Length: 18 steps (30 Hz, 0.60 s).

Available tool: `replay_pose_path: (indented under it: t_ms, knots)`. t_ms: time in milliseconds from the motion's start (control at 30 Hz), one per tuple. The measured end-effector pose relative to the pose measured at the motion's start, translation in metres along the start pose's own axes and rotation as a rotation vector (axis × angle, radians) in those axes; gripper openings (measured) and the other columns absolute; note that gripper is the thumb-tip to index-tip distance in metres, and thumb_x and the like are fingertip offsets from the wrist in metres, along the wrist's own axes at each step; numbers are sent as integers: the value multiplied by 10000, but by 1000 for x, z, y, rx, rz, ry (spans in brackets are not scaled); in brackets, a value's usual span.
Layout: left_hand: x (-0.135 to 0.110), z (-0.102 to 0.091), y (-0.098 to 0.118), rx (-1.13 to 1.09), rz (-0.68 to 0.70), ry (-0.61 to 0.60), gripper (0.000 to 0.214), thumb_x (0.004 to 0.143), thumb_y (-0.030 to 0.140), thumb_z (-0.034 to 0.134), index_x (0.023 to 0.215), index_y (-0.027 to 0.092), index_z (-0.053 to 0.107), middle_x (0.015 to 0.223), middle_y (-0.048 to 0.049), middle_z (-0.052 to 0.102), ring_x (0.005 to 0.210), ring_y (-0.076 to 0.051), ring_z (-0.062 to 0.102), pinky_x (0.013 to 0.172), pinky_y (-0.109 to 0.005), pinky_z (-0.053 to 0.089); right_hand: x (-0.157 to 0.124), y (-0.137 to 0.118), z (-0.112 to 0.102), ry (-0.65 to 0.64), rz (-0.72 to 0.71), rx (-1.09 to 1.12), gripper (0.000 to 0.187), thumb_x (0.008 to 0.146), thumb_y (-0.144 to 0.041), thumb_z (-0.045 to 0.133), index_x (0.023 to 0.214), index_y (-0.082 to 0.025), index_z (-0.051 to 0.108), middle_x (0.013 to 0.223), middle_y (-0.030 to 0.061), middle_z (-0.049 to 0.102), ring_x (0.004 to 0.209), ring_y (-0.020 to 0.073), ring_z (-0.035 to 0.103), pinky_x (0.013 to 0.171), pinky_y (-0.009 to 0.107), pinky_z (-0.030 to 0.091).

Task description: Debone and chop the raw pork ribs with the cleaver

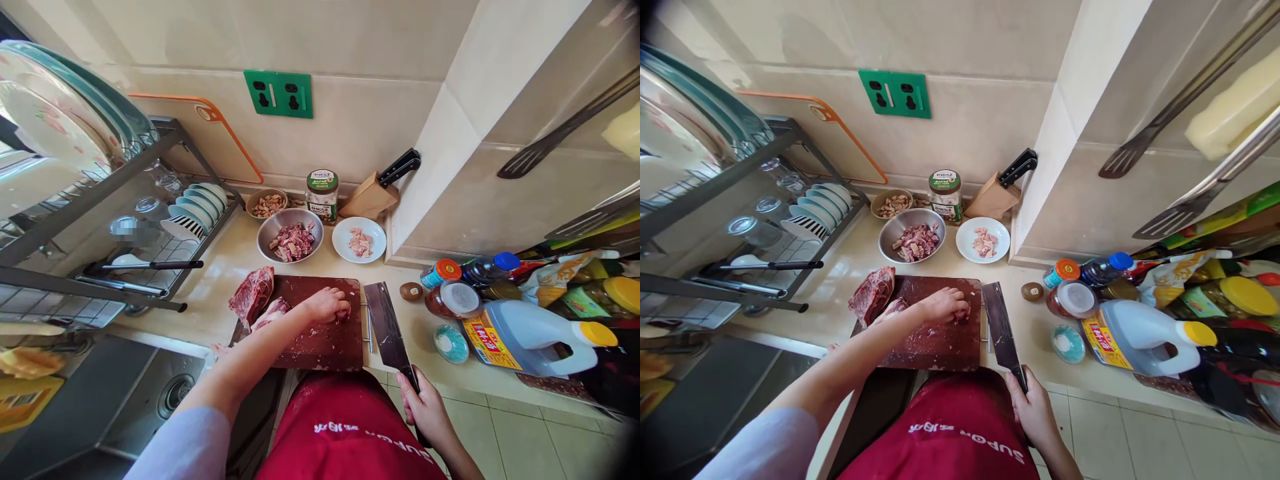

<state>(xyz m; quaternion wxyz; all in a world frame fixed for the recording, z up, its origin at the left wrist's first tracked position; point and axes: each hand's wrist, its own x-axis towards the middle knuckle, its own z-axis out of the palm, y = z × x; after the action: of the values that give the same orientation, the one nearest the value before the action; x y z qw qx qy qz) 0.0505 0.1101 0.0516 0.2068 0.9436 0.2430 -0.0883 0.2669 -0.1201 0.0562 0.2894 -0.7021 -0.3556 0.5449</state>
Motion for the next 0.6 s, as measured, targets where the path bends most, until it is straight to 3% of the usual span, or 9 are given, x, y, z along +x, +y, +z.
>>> replay_pose_path:
  t_ms: [100,233,400,500,600]
  knots:
    - [-11,5,4,-65,-98,38,302,633,257,624,931,210,599,918,-53,542,853,-202,506,733,-280,387,4,5,2,-11,3,-10,346,779,-564,433,748,-220,426,448,-103,389,339,71,393,350,185,328]
    - [-28,18,9,-271,-291,157,179,653,212,552,821,157,581,818,-39,555,718,-151,511,656,-239,390,16,2,4,-68,-8,-65,354,781,-575,422,749,-223,437,430,-106,382,327,72,383,344,182,311]
    - [-54,33,15,-784,-482,346,173,739,309,508,759,145,557,642,11,538,562,-96,457,534,-204,347,33,-14,6,-131,-100,-236,348,802,-559,393,776,-222,476,441,-92,435,349,89,431,378,192,343]
    - [-68,33,28,-1182,-484,517,306,775,431,487,803,132,547,668,-7,556,569,-96,476,526,-200,361,43,-24,6,-113,-242,-410,344,808,-532,395,852,-220,533,569,-29,593,493,139,561,482,223,416]
    - [-78,26,44,-1409,-441,684,351,788,468,485,849,128,552,697,-20,562,590,-96,492,557,-205,387,55,-31,9,-82,-383,-595,338,825,-476,383,975,-218,541,837,47,678,745,197,636,643,268,467]
